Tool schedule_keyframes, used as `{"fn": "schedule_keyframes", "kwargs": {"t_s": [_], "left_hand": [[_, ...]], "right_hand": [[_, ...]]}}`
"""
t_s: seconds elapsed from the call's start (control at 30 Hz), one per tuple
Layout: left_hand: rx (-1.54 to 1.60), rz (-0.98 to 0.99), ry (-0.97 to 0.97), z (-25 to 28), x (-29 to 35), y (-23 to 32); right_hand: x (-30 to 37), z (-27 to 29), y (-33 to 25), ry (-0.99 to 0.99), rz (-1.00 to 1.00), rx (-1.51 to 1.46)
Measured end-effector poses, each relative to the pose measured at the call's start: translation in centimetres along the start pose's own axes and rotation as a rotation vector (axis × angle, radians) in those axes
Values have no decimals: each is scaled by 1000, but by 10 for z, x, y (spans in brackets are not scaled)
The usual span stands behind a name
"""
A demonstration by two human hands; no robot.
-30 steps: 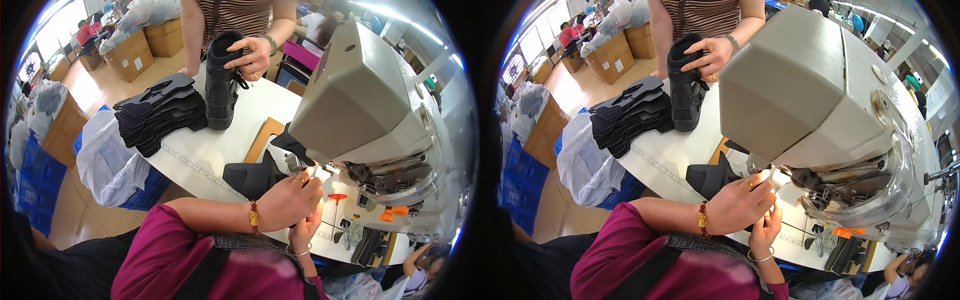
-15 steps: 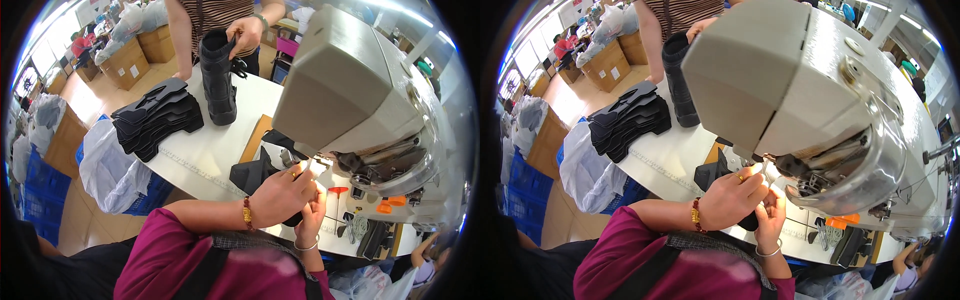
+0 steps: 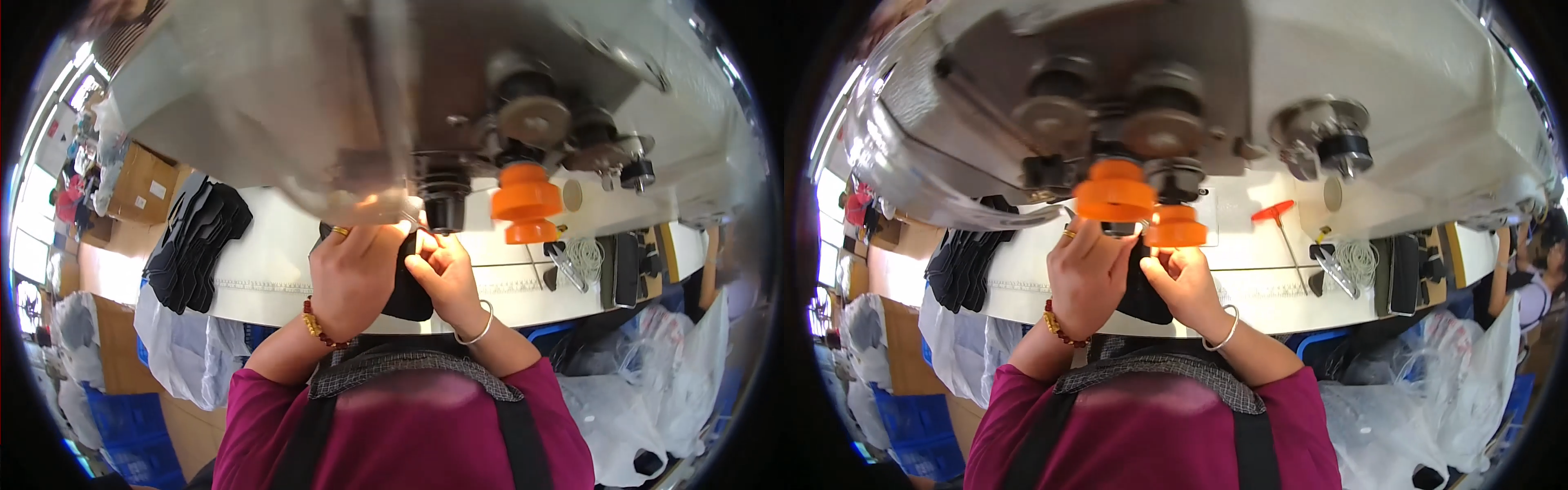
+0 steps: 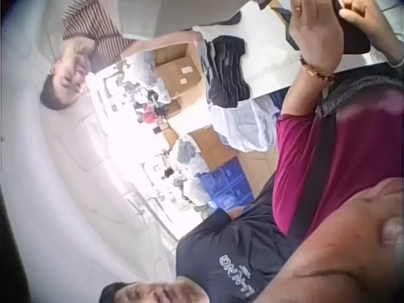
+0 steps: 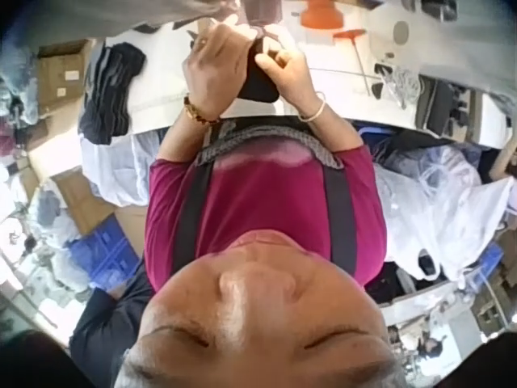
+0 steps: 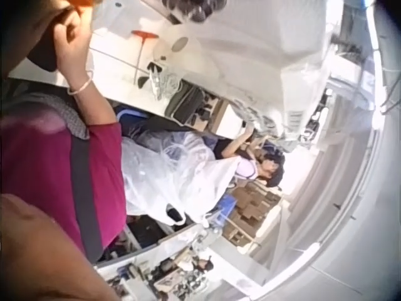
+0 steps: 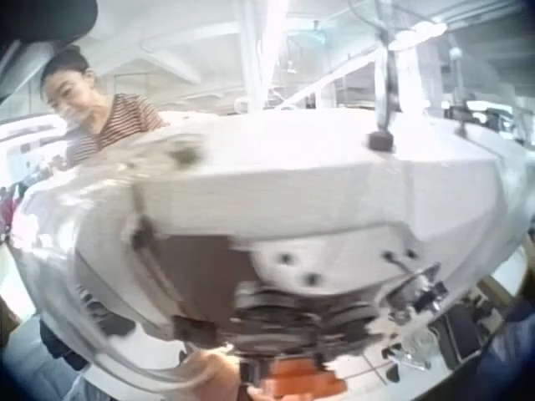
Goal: Stitching components of a shoe upper using a specialized sewing machine.
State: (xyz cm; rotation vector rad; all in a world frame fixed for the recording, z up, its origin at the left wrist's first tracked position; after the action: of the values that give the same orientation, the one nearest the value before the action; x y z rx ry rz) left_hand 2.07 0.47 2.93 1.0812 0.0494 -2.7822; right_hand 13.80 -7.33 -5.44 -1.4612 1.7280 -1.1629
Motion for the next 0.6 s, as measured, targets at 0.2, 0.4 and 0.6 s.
{"fn": "schedule_keyframes", "kwargs": {"t_s": [0.2,0.4,0.6], "left_hand": [[12,-38,40,-4,2,2],[23,-28,115,-3,0,5],[4,-54,73,-3,2,6]], "right_hand": [[2,0,-2,-15,75,17],[8,0,0,21,80,131],[7,-2,0,49,95,162]]}}
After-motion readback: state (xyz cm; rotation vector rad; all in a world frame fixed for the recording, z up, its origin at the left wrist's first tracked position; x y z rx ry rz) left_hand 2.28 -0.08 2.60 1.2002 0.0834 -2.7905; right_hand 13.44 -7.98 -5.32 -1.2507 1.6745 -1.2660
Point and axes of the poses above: each hand's wrist, its own x-axis away from the middle knuckle, its own z-axis out of the back of the hand, y = z × x, the point moved 2 cm from there along -x, towards the middle knuckle, and after that the axes turned 13 degrees about -z, right-handed, at the moved point
